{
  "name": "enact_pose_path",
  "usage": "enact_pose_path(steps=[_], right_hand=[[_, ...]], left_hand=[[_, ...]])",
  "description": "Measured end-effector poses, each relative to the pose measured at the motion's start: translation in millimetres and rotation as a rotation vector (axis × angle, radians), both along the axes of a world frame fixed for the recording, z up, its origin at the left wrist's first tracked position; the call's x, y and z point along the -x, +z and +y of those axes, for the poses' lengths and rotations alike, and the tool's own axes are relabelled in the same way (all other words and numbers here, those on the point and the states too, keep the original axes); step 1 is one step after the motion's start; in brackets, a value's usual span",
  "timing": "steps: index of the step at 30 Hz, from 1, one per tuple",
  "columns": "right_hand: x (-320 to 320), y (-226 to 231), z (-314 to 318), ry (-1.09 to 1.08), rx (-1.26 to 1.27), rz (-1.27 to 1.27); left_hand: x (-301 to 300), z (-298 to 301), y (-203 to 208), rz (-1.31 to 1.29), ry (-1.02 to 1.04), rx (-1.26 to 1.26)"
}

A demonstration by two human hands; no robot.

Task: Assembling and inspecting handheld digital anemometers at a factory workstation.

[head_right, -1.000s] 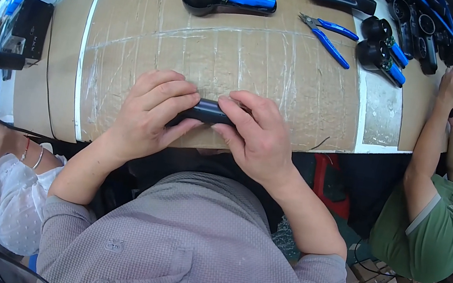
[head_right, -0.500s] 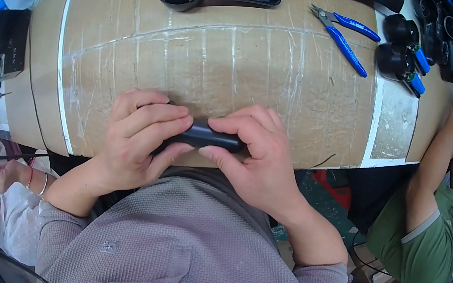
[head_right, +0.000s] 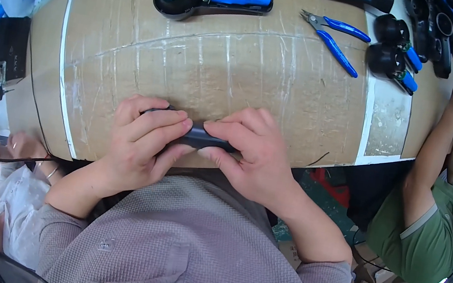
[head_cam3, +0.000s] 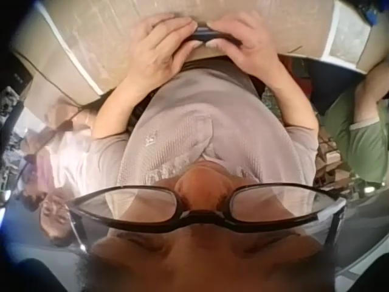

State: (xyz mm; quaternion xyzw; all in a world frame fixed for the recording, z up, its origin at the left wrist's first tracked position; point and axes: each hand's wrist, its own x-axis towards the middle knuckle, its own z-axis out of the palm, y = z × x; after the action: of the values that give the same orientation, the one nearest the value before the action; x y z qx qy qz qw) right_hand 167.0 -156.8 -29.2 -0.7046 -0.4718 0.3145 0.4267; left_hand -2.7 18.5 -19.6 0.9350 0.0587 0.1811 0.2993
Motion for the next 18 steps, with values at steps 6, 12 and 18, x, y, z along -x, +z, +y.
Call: enact_pose_path(steps=[6, 12, 18], right_hand=[[13.9, -20.6, -7.7, -0.008, -0.253, -0.384], [16.7, -26.4, -7.3, -0.038, -0.335, -0.633], [17.8, -18.9, -7.9, -0.025, -0.342, -0.721]], left_hand=[[3.1, -2.5, -3.1, -0.046, -0.010, -0.116], [3.5, -3.8, -0.7, -0.045, -0.027, -0.199], [3.3, -5.0, 3.6, -0.058, -0.063, -0.242]])
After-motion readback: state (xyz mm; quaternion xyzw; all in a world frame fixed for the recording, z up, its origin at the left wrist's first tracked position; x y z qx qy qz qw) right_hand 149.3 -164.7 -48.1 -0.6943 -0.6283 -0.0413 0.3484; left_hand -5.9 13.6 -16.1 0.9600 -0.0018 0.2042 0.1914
